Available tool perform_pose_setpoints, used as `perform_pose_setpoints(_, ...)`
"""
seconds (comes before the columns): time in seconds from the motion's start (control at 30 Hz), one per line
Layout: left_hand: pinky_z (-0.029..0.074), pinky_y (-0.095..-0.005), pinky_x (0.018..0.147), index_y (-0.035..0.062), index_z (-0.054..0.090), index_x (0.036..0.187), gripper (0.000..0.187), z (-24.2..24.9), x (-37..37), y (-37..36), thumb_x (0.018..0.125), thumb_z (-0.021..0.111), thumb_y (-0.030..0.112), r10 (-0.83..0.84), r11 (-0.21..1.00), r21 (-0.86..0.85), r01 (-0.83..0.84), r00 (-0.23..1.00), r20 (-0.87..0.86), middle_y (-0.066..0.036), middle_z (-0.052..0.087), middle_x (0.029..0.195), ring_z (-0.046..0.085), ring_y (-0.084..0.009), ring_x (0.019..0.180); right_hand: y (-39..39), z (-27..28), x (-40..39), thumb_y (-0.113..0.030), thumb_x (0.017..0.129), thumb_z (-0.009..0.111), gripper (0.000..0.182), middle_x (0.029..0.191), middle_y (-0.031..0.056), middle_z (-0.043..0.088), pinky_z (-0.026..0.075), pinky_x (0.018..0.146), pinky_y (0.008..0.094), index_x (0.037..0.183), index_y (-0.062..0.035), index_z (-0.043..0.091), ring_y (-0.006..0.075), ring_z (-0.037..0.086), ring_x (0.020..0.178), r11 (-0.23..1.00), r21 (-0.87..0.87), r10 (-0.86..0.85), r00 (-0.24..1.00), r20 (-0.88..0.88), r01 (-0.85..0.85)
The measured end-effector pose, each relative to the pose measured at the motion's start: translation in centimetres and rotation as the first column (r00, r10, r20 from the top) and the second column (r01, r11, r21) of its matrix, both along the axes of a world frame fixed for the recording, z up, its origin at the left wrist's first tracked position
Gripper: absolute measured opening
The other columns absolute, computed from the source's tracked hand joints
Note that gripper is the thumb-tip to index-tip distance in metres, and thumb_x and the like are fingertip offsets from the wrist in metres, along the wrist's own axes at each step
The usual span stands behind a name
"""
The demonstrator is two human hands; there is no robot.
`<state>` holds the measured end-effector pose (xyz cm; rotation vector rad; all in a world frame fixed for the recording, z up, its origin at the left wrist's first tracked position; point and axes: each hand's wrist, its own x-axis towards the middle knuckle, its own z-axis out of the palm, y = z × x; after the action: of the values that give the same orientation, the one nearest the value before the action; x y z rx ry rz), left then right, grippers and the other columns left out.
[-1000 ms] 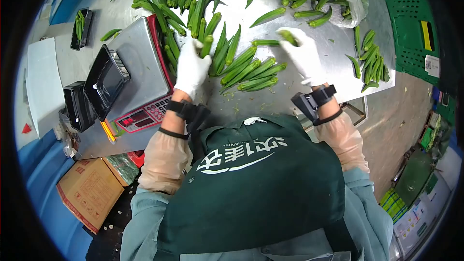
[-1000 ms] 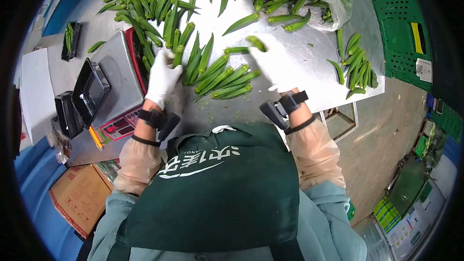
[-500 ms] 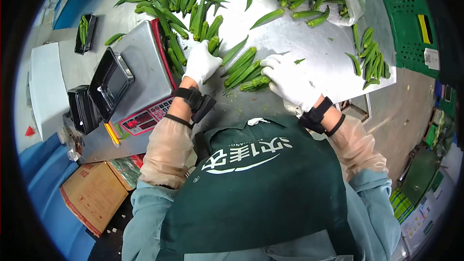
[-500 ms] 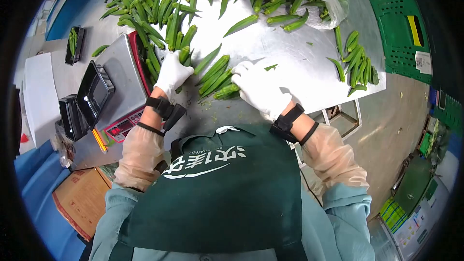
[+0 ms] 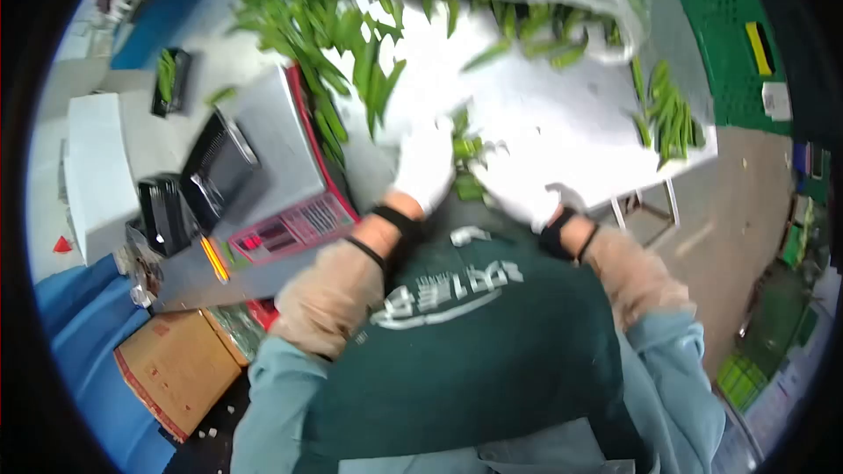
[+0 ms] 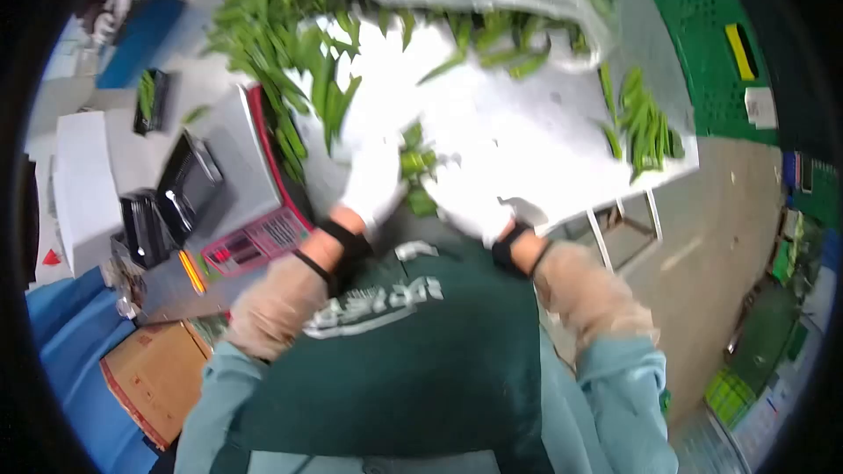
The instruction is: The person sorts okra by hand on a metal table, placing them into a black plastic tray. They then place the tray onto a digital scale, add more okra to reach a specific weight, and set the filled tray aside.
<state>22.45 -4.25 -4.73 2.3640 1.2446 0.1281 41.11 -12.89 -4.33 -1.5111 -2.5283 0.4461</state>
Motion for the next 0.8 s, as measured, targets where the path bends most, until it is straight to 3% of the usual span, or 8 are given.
perform_pose_setpoints(0.1,0.049,-0.0493,0.079,-0.0062,0.035,0.142,0.057,2.3,1.4,-0.5,0.088,0.045,0.01,0.026,0.946,0.321,0.046,0.976,-0.217,-0.026,0.059,0.108,0.06,-0.036,0.093,-0.1,-1.1,0.3,-0.016,0.09,0.049,0.029,0.11,0.0257,0.063,0.044,0.097,0.0477,0.11,-0.0018,0.065,0.042,0.058,0.103,0.981,0.178,0.059,0.994,0.089,-0.075)
perform_pose_setpoints(0.17,0.051,-0.0489,0.078,-0.0063,0.032,0.144,0.061,2.7,1.9,0.3,0.087,0.046,0.008,-0.013,0.977,0.193,0.093,0.925,-0.379,-0.025,0.06,0.107,0.061,-0.0359,0.093,1.5,1.4,0.7,-0.021,0.079,0.062,0.035,0.107,0.0227,0.063,0.045,0.095,0.0455,0.106,0.0,0.064,0.0371,0.06,0.102,0.987,0.116,0.108,0.994,0.023,-0.11)
perform_pose_setpoints(0.3,0.052,-0.0461,0.082,-0.0003,0.036,0.141,0.085,0.1,1.2,0.8,0.067,0.076,0.015,-0.1,0.987,-0.136,0.085,0.989,-0.108,-0.024,0.06,0.105,0.061,-0.0408,0.095,1.6,2.1,3.4,-0.029,0.072,0.074,0.038,0.096,0.016,0.065,0.049,0.087,0.0417,0.098,-0.0037,0.063,0.0337,0.063,0.092,0.977,-0.186,0.103,0.995,-0.012,-0.103)
perform_pose_setpoints(0.5,0.053,-0.0441,0.084,0.0023,0.044,0.135,0.081,1.7,0.6,0.8,0.065,0.081,0.018,0.024,0.98,-0.2,-0.018,0.999,0.029,-0.022,0.063,0.105,0.062,-0.0398,0.096,0.8,5.9,6.3,-0.024,0.076,0.071,0.045,0.108,0.0172,0.067,0.051,0.088,0.039,0.116,-0.006,0.063,0.0348,0.063,0.099,0.802,-0.571,-0.299,0.946,-0.127,0.177)
perform_pose_setpoints(0.57,0.053,-0.0402,0.086,0.004,0.051,0.13,0.069,5.5,-0.7,2.1,0.068,0.078,0.011,0.296,0.798,-0.6,0.054,0.832,0.47,-0.018,0.065,0.107,0.065,-0.0308,0.097,0.0,6.9,6.3,-0.016,0.079,0.069,0.049,0.107,0.0103,0.068,0.052,0.082,0.0326,0.125,-0.0031,0.059,0.0202,0.064,0.093,0.686,-0.722,-0.617,0.601,-0.508,0.094)
perform_pose_setpoints(0.6,0.052,-0.0342,0.085,0.0047,0.057,0.124,0.057,6.5,-1.4,2.8,0.07,0.075,0.002,0.593,0.466,-0.881,0.078,0.712,0.377,-0.011,0.066,0.106,0.063,-0.0203,0.097,-0.2,5.6,6.6,-0.007,0.082,0.068,0.049,0.11,0.005,0.067,0.051,0.082,0.0308,0.129,-0.0028,0.057,0.0129,0.062,0.093,0.598,-0.8,-0.751,0.317,-0.579,-0.043)
perform_pose_setpoints(0.67,0.054,-0.0367,0.083,0.0015,0.059,0.122,0.045,8.6,-3.3,2.8,0.079,0.069,0.011,0.818,0.206,-0.89,0.408,0.427,0.385,-0.012,0.068,0.104,0.066,-0.0211,0.091,0.8,8.5,6.0,-0.011,0.087,0.064,0.037,0.095,0.0039,0.066,0.05,0.072,0.027,0.123,-0.0037,0.06,0.0106,0.059,0.081,0.506,-0.859,-0.829,0.234,-0.508,-0.075)
perform_pose_setpoints(0.8,0.048,-0.0445,0.1,-0.0003,0.046,0.137,0.059,8.8,-5.3,3.7,0.087,0.066,0.025,0.89,0.294,-0.772,0.564,0.134,0.436,-0.017,0.058,0.129,0.059,-0.0277,0.117,3.2,10.7,3.7,-0.014,0.096,0.057,0.035,0.109,0.0114,0.067,0.052,0.074,0.0292,0.127,0.0014,0.054,0.016,0.065,0.089,0.566,-0.811,-0.818,0.022,-0.574,-0.149)
